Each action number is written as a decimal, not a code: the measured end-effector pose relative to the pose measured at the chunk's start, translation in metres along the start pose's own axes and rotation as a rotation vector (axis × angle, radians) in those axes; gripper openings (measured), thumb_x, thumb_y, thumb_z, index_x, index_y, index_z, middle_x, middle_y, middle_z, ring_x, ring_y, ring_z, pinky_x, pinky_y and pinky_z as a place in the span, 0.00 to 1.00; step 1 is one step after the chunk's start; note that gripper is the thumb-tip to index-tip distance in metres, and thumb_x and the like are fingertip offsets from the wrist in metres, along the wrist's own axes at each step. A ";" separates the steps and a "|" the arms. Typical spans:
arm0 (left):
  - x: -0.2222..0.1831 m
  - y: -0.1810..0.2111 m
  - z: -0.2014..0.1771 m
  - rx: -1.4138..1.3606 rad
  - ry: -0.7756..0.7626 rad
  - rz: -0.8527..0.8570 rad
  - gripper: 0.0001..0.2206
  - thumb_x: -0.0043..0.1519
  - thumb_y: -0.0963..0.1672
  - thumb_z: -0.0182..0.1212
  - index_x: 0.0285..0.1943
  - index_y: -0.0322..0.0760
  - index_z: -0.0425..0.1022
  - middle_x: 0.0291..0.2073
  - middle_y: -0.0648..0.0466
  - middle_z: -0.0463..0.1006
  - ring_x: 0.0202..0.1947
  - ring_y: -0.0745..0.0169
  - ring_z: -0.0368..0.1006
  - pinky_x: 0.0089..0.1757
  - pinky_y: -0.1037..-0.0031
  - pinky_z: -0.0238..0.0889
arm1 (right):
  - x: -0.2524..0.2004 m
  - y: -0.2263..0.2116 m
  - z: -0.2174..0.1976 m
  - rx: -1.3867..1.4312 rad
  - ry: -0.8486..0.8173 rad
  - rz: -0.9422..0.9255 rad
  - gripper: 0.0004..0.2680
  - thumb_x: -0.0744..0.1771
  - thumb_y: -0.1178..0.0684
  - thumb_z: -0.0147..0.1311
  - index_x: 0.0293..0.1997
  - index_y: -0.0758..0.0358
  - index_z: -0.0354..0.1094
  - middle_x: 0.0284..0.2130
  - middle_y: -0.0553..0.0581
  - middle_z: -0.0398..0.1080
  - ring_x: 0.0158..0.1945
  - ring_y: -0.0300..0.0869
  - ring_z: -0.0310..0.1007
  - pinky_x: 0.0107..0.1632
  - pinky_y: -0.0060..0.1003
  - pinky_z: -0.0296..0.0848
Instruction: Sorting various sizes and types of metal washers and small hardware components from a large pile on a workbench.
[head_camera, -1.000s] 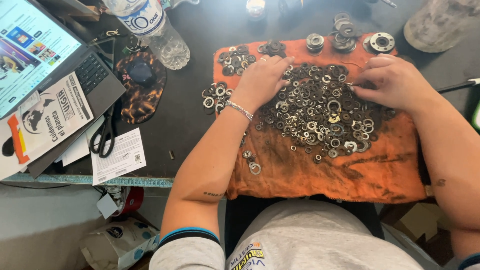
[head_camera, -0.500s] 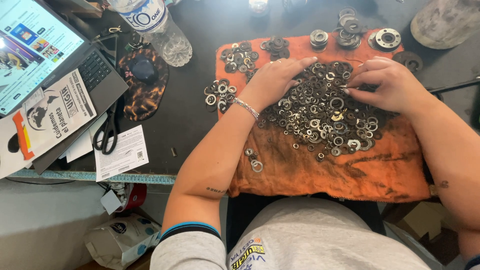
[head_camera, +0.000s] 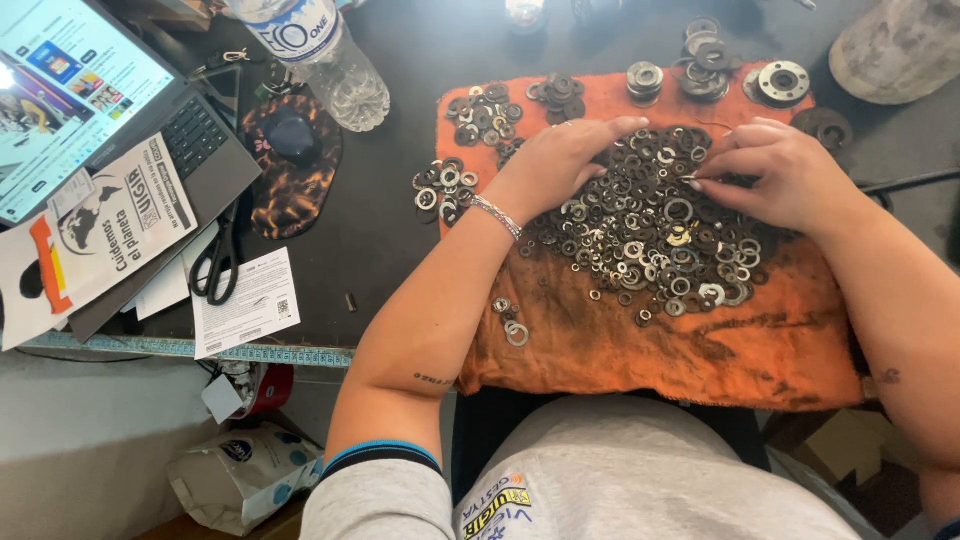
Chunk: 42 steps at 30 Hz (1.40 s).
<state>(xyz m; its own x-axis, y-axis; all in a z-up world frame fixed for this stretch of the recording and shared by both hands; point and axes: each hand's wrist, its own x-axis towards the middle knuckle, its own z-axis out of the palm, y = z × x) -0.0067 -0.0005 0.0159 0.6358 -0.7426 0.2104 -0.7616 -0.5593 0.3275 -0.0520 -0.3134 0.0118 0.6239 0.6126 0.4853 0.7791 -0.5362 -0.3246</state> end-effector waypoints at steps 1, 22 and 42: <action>-0.001 -0.003 -0.002 0.005 0.003 -0.001 0.34 0.62 0.38 0.65 0.75 0.55 0.53 0.49 0.53 0.79 0.49 0.49 0.77 0.39 0.58 0.71 | 0.000 0.001 0.000 -0.001 0.002 -0.006 0.03 0.66 0.56 0.68 0.38 0.61 0.78 0.38 0.53 0.76 0.40 0.47 0.74 0.51 0.42 0.74; -0.007 -0.010 -0.024 -0.243 0.005 -0.222 0.30 0.65 0.37 0.58 0.75 0.56 0.55 0.48 0.52 0.86 0.49 0.55 0.82 0.49 0.61 0.72 | -0.008 0.011 0.004 -0.023 -0.006 0.053 0.02 0.66 0.54 0.66 0.38 0.57 0.79 0.37 0.48 0.76 0.39 0.44 0.75 0.50 0.39 0.74; -0.010 0.006 -0.044 -0.127 -0.160 -0.310 0.30 0.61 0.39 0.64 0.72 0.59 0.62 0.43 0.57 0.81 0.42 0.58 0.78 0.40 0.63 0.70 | -0.010 0.010 0.002 -0.055 -0.030 0.055 0.02 0.67 0.55 0.66 0.39 0.59 0.79 0.39 0.50 0.77 0.41 0.44 0.75 0.51 0.38 0.73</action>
<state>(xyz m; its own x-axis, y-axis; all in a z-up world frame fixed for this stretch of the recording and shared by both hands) -0.0126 0.0197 0.0559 0.7986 -0.5988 -0.0596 -0.5080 -0.7240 0.4666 -0.0503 -0.3232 0.0022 0.6681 0.5979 0.4428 0.7393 -0.6006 -0.3045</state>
